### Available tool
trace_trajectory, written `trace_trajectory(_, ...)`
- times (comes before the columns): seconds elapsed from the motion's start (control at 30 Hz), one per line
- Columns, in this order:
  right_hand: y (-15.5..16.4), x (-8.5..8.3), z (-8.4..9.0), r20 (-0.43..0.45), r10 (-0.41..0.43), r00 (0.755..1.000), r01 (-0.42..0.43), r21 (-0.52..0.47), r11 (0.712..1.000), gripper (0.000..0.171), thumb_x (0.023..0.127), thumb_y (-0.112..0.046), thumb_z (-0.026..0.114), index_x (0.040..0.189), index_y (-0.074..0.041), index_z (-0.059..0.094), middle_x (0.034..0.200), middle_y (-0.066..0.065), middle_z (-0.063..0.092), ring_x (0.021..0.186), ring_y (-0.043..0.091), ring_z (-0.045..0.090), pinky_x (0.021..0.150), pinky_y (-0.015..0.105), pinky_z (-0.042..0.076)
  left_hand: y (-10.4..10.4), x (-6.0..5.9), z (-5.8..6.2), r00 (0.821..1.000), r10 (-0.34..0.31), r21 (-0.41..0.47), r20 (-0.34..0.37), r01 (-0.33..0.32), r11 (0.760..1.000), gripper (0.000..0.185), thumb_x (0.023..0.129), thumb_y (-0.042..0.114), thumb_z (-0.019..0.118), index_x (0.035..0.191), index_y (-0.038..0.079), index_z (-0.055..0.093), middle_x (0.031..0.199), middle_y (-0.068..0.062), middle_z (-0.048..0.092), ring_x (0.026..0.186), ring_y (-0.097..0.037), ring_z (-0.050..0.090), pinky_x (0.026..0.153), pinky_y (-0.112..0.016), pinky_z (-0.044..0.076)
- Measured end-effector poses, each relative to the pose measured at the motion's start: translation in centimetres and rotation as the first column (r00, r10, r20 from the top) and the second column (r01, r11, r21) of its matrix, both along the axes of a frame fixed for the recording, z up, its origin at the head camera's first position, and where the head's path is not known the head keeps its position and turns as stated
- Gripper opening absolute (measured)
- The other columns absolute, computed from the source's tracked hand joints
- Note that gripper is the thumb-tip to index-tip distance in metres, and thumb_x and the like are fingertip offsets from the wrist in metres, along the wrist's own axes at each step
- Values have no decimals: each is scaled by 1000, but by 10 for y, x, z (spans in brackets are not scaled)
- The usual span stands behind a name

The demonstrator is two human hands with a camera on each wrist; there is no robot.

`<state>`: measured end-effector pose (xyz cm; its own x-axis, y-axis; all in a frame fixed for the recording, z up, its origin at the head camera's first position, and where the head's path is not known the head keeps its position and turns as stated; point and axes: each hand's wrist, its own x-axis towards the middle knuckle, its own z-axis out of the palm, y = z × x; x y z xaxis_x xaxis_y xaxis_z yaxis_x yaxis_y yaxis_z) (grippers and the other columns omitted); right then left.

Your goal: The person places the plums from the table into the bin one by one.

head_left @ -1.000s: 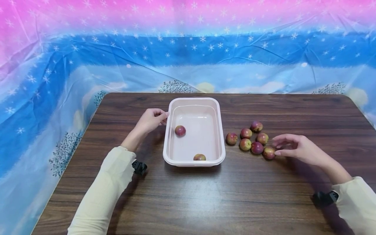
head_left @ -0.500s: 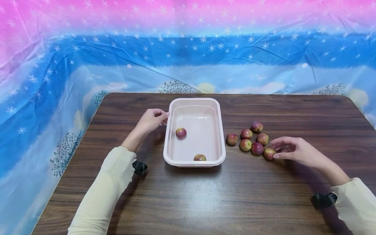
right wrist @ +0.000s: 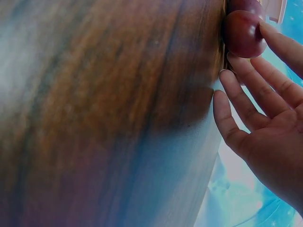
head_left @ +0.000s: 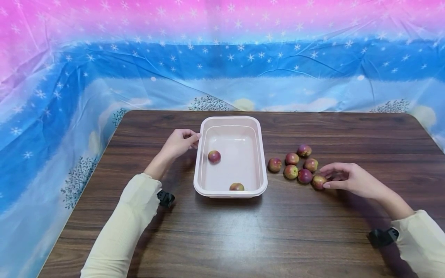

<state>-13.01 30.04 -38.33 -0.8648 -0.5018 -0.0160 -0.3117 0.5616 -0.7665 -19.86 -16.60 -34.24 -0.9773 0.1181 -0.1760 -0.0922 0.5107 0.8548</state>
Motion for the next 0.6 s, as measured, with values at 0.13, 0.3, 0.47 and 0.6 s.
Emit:
trace_trajectory(0.13,0,0,0,3,5,1000,-5,-3,1000,32,82,-11,69,111,-2,60,96,7,64,85,15,62,64,23,50,0,0,0,1000,2,-4,2,-2,1000,32,95,24,50,100,-6,60,87,-17,62,90,-36,58,83,-42,47)
trace_trajectory(0.3,1,-1,0,2,14,1000,-14,-8,1000,31,81,-9,69,110,-2,60,96,8,64,84,15,62,64,23,51,0,0,-1,1000,5,-4,-1,-5,1000,31,95,24,50,99,-6,60,87,-18,62,89,-36,58,83,-43,47)
trace_trajectory(0.47,1,-1,1,2,16,1000,-16,-7,1000,30,82,-9,68,110,-2,60,97,8,64,83,15,62,63,24,51,0,-1,-1,1000,5,3,-5,-5,1000,31,95,23,50,98,-6,60,86,-17,62,89,-36,59,82,-43,47)
trace_trajectory(0.6,0,0,2,5,8,1000,-8,2,1000,30,82,-10,68,110,-2,60,97,8,64,83,13,62,63,24,51,0,0,0,1000,3,4,-4,-3,1000,31,95,23,50,99,-6,60,86,-17,62,89,-35,58,83,-43,47)
